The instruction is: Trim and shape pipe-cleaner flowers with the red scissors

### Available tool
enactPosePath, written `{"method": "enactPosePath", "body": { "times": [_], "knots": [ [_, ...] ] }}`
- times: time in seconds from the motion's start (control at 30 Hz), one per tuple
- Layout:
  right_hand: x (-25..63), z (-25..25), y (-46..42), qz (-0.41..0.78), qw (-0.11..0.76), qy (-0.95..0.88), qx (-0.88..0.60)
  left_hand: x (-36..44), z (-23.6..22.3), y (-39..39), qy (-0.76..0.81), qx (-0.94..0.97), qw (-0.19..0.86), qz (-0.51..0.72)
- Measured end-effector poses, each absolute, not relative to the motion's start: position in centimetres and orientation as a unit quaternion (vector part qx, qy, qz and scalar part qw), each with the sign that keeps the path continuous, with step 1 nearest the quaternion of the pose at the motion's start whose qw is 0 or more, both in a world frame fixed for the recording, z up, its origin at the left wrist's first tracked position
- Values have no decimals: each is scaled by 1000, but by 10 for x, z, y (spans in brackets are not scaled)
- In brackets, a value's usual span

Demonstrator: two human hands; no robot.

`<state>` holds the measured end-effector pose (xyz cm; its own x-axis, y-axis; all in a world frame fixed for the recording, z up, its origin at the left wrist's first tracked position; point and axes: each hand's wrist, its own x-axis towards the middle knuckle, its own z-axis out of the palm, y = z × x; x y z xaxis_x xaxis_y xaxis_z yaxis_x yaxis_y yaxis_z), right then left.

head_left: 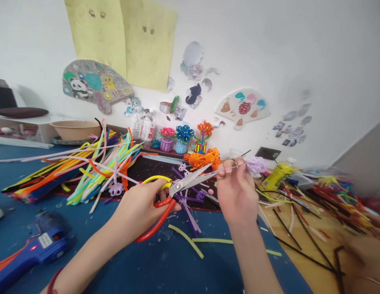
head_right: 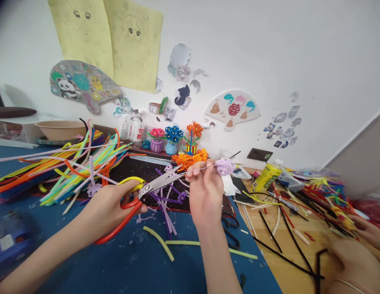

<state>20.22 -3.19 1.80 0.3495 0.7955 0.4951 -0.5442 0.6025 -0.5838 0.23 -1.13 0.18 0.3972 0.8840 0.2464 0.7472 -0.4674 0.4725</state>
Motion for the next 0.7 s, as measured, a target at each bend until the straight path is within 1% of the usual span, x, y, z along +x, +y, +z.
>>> {"method": "enactPosePath", "body": {
  "times": [0.23, 0.43, 0.6, 0.7],
  "knots": [
    [201, 19, -32, 413, 805, -394, -164, 2, 1, -11, 484, 826, 154, 245],
    [204, 17, -31, 392, 809, -407, -163, -3, 5, -9, 505, 815, 118, 258],
    [204, 16, -30, 385, 810, -410, -166, -5, 6, -10, 494, 819, 128, 263],
    [201, 17, -30, 386, 806, -416, -166, -3, 6, -12, 500, 822, 116, 249]
  ]
}}
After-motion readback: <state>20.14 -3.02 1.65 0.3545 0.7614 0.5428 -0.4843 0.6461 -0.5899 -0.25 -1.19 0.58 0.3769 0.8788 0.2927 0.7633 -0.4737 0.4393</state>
